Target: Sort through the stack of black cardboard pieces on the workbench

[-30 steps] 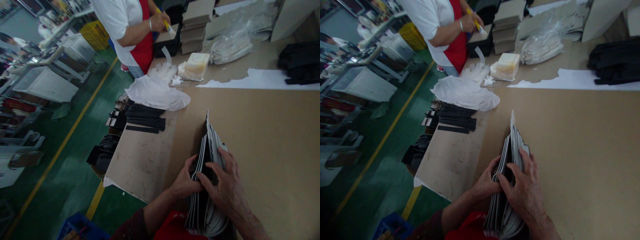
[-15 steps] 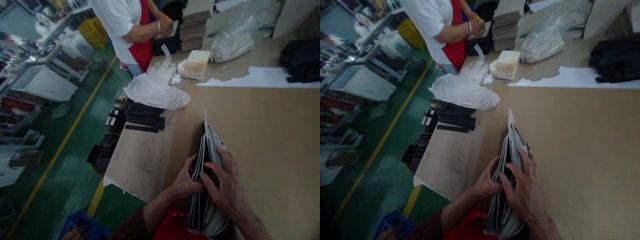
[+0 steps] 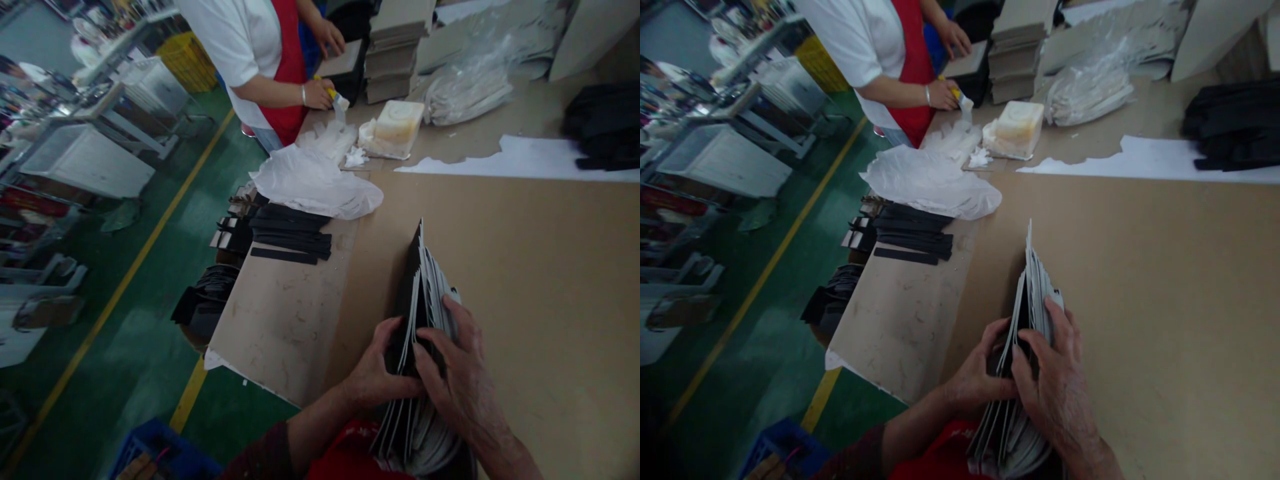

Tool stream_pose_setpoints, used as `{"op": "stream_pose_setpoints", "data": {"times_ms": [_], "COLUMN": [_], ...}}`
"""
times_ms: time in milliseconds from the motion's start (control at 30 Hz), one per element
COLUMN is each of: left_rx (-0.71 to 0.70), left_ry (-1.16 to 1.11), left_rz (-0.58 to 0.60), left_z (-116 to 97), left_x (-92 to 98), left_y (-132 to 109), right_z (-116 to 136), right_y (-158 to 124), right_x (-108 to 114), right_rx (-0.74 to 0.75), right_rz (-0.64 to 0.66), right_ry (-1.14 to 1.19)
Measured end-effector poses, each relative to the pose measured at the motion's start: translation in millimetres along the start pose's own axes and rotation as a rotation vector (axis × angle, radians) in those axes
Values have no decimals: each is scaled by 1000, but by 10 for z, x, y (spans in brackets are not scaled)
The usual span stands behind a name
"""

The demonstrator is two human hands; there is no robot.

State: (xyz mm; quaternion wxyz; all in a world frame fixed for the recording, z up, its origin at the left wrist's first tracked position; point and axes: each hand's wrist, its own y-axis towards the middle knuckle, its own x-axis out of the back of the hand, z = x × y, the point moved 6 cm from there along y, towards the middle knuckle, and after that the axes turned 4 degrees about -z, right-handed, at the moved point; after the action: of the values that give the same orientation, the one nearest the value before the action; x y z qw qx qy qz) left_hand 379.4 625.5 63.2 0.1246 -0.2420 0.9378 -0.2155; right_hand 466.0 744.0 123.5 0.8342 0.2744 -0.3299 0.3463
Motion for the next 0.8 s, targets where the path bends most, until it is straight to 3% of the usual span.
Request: {"op": "stream_pose_setpoints", "data": {"times_ms": [133,233,400,533,633,700,800], "left_rx": [-111,-89,-7,-105,-214,-168,65], "left_ry": [189,280,476,656,707,709,825], "left_rz": [44,111,184,53,-33,-114,-300], "left_z": [118,171,165,204,199,175,137], "left_x": [-154,-292,-415,-303,-184,-80,106], "left_y": [-65,-47,80,225,340,426,528], "right_z": [-25,-126,-731,-1414,-1737,-1844,-1883], "right_y": [-21,-73,-347,-652,-810,-912,-1070], "right_x": [4,54,148,68,16,2,23], "right_rx": [-62,-139,-346,-526,-718,-933,-1205], "right_rz": [-32,-58,-143,-148,-173,-226,-327], "right_ry": [-38,-29,-24,56,195,387,611]}}
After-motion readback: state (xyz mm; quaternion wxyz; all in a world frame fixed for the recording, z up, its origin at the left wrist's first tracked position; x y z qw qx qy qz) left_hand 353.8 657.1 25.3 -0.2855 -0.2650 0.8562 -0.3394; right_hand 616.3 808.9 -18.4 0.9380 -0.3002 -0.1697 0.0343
